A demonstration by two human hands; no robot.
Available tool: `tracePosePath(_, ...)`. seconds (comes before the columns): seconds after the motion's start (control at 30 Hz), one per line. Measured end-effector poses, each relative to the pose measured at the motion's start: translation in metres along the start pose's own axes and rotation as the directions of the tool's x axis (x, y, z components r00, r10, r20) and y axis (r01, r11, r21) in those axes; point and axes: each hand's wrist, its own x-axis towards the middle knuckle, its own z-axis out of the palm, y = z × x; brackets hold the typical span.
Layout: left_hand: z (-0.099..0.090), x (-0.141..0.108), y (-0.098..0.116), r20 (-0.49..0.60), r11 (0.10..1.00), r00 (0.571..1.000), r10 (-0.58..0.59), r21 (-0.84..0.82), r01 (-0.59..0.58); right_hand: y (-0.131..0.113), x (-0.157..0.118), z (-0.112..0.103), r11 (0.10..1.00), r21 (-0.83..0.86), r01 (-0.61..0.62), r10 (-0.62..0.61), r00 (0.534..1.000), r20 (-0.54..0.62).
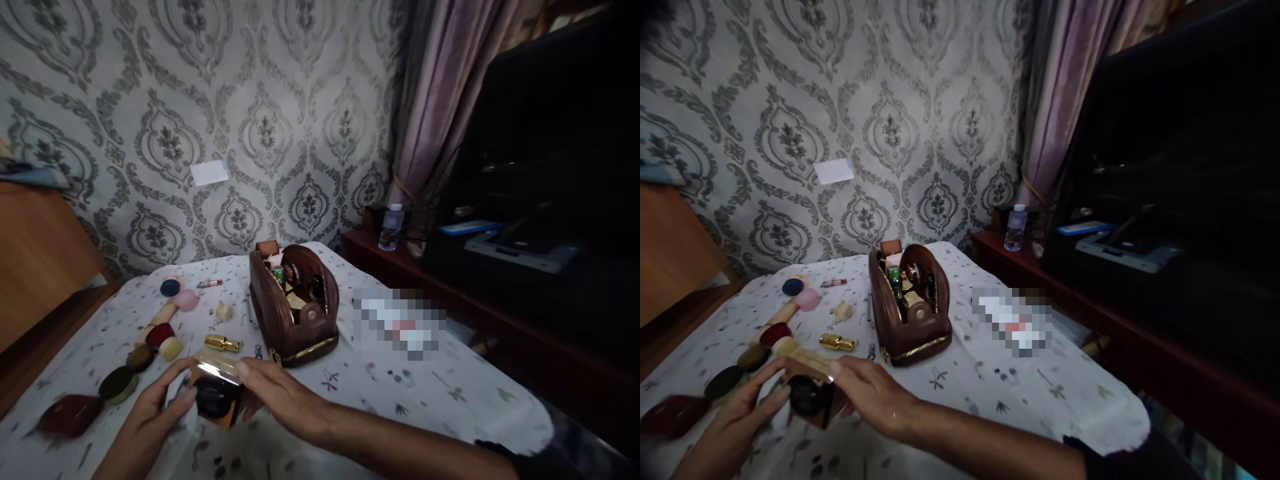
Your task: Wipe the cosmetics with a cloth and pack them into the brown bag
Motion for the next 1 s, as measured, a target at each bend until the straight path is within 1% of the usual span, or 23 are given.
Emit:
tracePosePath(0.03,0.004,0.004,0.005,0.018,1.0,1.0,0.004,-0.017,-0.004,-0.01,-0.005,-0.005,0.987,-0.15,0.051,-0.055,0.998,-0.022)
tracePosePath(0.07,0.007,0.008,0.01,0.046,0.999,0.999,0.021,-0.024,-0.02,-0.02,-0.01,-0.01,0.961,-0.267,0.077,-0.09,0.995,-0.038)
tracePosePath(0.1,0.01,0.011,0.015,0.083,0.999,0.996,0.045,-0.021,-0.044,-0.029,-0.014,-0.015,0.935,-0.344,0.085,-0.107,0.993,-0.045)
tracePosePath(0.13,0.013,0.014,0.019,0.125,0.997,0.989,0.074,-0.01,-0.073,-0.037,-0.017,-0.018,0.918,-0.389,0.075,-0.102,0.994,-0.049)
tracePosePath(0.2,0.019,0.018,0.028,0.201,0.991,0.971,0.127,0.005,-0.131,-0.046,-0.021,-0.023,0.907,-0.42,0.025,-0.054,0.997,-0.059)
tracePosePath(0.3,0.027,0.021,0.038,0.259,0.985,0.951,0.169,-0.003,-0.175,-0.048,-0.024,-0.026,0.885,-0.464,-0.036,-0.007,0.996,-0.089)
tracePosePath(0.37,0.031,0.021,0.043,0.242,0.984,0.954,0.175,-0.01,-0.178,-0.049,-0.025,-0.03,0.886,-0.464,-0.023,-0.025,0.995,-0.098)
tracePosePath(0.43,0.033,0.023,0.045,0.149,0.986,0.975,0.164,-0.021,-0.163,-0.057,-0.025,-0.038,0.904,-0.428,0.008,-0.052,0.994,-0.092)
tracePosePath(0.5,0.031,0.025,0.042,0.05,0.992,0.991,0.122,-0.048,-0.12,-0.077,-0.024,-0.05,0.902,-0.429,0.047,-0.103,0.989,-0.11)
tracePosePath(0.53,0.029,0.027,0.039,0.022,0.994,0.996,0.092,-0.063,-0.091,-0.09,-0.022,-0.058,0.865,-0.495,0.086,-0.181,0.972,-0.148)
tracePosePath(0.57,0.027,0.028,0.034,0.013,0.995,0.998,0.067,-0.071,-0.066,-0.105,-0.018,-0.067,0.799,-0.59,0.116,-0.274,0.944,-0.185)
tracePosePath(0.6,0.026,0.029,0.028,0.013,0.996,0.998,0.054,-0.069,-0.053,-0.119,-0.014,-0.076,0.714,-0.692,0.104,-0.341,0.915,-0.214)
tracePosePath(0.63,0.024,0.03,0.02,0.011,0.997,0.998,0.058,-0.057,-0.057,-0.131,-0.009,-0.085,0.613,-0.788,0.059,-0.41,0.876,-0.254)
tracePosePath(0.67,0.024,0.031,0.011,0.005,0.997,0.997,0.071,-0.037,-0.071,-0.142,-0.002,-0.094,0.478,-0.878,-0.023,-0.461,0.844,-0.273)
tracePosePath(0.7,0.024,0.031,0.002,0.004,0.996,0.996,0.09,-0.014,-0.09,-0.149,0.005,-0.102,0.342,-0.932,-0.122,-0.491,0.822,-0.288)
tracePosePath(0.73,0.025,0.031,-0.008,0.019,0.994,0.994,0.107,0.007,-0.107,-0.154,0.013,-0.11,0.234,-0.948,-0.217,-0.501,0.808,-0.309)
tracePosePath(0.8,0.028,0.03,-0.027,0.083,0.991,0.989,0.126,0.038,-0.13,-0.155,0.03,-0.122,0.075,-0.942,-0.326,-0.453,0.831,-0.324)
tracePosePath(0.87,0.031,0.03,-0.043,0.16,0.988,0.978,0.134,0.056,-0.145,-0.149,0.044,-0.13,-0.064,-0.925,-0.373,-0.389,0.863,-0.322)
tracePosePath(0.93,0.033,0.03,-0.053,0.185,0.987,0.973,0.14,0.051,-0.152,-0.14,0.056,-0.134,-0.193,-0.907,-0.374,-0.309,0.901,-0.305)
tracePosePath(1.0,0.035,0.031,-0.058,0.181,0.989,0.974,0.138,0.033,-0.147,-0.132,0.064,-0.137,-0.274,-0.897,-0.348,-0.235,0.928,-0.288)
